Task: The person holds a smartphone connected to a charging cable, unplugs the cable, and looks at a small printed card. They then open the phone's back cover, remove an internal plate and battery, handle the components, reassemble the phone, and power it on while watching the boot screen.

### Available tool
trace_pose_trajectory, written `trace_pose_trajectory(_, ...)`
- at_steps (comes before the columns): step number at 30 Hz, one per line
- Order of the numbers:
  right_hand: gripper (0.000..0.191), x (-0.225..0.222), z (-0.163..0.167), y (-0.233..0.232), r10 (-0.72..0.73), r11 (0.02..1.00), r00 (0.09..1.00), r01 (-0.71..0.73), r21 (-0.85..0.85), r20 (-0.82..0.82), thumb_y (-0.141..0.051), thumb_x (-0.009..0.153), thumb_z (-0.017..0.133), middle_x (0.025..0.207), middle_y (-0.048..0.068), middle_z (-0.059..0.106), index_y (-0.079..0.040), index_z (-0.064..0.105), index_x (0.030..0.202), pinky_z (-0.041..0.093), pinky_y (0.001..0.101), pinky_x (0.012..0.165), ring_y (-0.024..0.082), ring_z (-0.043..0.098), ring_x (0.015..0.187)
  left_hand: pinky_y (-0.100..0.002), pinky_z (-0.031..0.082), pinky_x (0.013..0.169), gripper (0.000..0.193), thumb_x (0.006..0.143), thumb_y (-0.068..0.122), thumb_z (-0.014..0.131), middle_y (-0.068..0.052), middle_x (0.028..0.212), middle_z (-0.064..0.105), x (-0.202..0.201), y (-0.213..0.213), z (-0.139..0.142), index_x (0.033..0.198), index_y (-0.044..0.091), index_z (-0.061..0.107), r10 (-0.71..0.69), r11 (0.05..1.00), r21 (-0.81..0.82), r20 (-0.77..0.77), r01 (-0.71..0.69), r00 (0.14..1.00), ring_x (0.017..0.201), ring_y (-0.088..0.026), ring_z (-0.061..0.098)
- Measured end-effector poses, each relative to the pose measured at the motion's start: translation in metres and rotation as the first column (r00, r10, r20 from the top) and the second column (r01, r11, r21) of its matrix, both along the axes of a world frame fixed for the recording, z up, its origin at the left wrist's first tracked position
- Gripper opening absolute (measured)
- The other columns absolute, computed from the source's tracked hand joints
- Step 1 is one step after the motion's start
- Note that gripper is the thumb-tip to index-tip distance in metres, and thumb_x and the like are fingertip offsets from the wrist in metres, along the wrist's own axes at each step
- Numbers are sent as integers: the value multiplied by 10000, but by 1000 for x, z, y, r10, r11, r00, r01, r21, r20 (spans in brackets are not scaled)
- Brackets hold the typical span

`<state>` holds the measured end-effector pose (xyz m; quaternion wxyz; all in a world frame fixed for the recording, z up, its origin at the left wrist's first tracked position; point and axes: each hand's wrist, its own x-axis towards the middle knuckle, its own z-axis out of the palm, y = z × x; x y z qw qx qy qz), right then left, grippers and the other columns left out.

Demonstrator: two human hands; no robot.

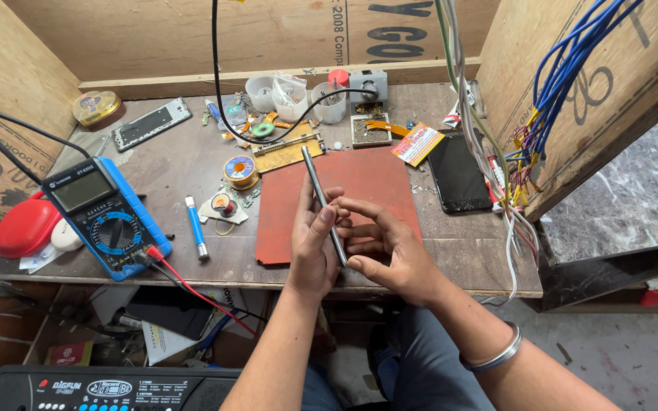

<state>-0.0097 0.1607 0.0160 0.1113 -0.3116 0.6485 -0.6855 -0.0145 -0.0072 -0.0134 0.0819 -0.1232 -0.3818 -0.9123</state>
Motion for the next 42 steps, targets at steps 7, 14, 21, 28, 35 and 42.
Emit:
trace_pose_trajectory(7, 746, -4, -3, 5, 52, 998, 990, -48, -33, 133, -98, 838, 737, 1326, 126, 653, -116, 448, 1526, 544, 390, 1029, 222, 655, 1200, -289, 500, 951, 1052, 906, 303, 800, -115, 1298, 498, 0, 0, -1, 1679, 23, 144, 47, 989, -138, -44, -53, 998, 1048, -148, 556)
trace_pose_trajectory(14, 556, -15, -12, 14, 151, 987, 969, -136, -88, 195, -9, 875, 735, 1401, 148, 593, -81, 512, 1379, 554, 357, 1024, 189, 636, 1220, -356, 459, 1103, 1108, 883, 276, 822, -179, 1490, 447, 1, 2, 6, 1672, 12, 90, 23, 984, -172, -63, -34, 998, 1329, -236, 523)
trace_pose_trajectory(21, 235, -24, -18, 19, 213, 971, 955, -183, -155, 207, 46, 879, 750, 1581, 151, 499, -67, 543, 880, 559, 342, 922, 152, 612, 1098, -381, 389, 1169, 1125, 872, 226, 824, -229, 1624, 338, 2, 5, 12, 1657, -13, 54, 41, 979, -198, -81, -56, 996, 1438, -285, 439)
trace_pose_trajectory(28, 240, -25, -18, 17, 188, 977, 952, -156, -143, 243, 29, 851, 761, 1564, 148, 494, -73, 557, 777, 563, 304, 866, 90, 627, 999, -351, 386, 1185, 1103, 891, 221, 814, -240, 1652, 303, 1, 5, 8, 1658, -19, 58, 94, 974, -199, -96, -111, 991, 1451, -251, 438)
trace_pose_trajectory(35, 270, -26, -20, 15, 185, 977, 952, -152, -150, 243, 61, 855, 734, 1539, 135, 536, -80, 526, 757, 548, 290, 854, 84, 608, 990, -356, 428, 1106, 1096, 886, 222, 791, -255, 1631, 318, 3, 6, 11, 1647, -6, 35, 131, 960, -240, -79, -147, 988, 1365, -266, 488)
trace_pose_trajectory(42, 225, -16, -31, 14, 79, 981, 971, -36, -188, 227, 93, 859, 659, 1488, 147, 586, -65, 512, 795, 529, 280, 861, 98, 630, 1056, -355, 389, 1168, 1071, 898, 199, 770, -217, 1609, 341, 5, 10, 19, 1642, 5, 25, 183, 937, -290, -73, -196, 980, 1416, -251, 449)
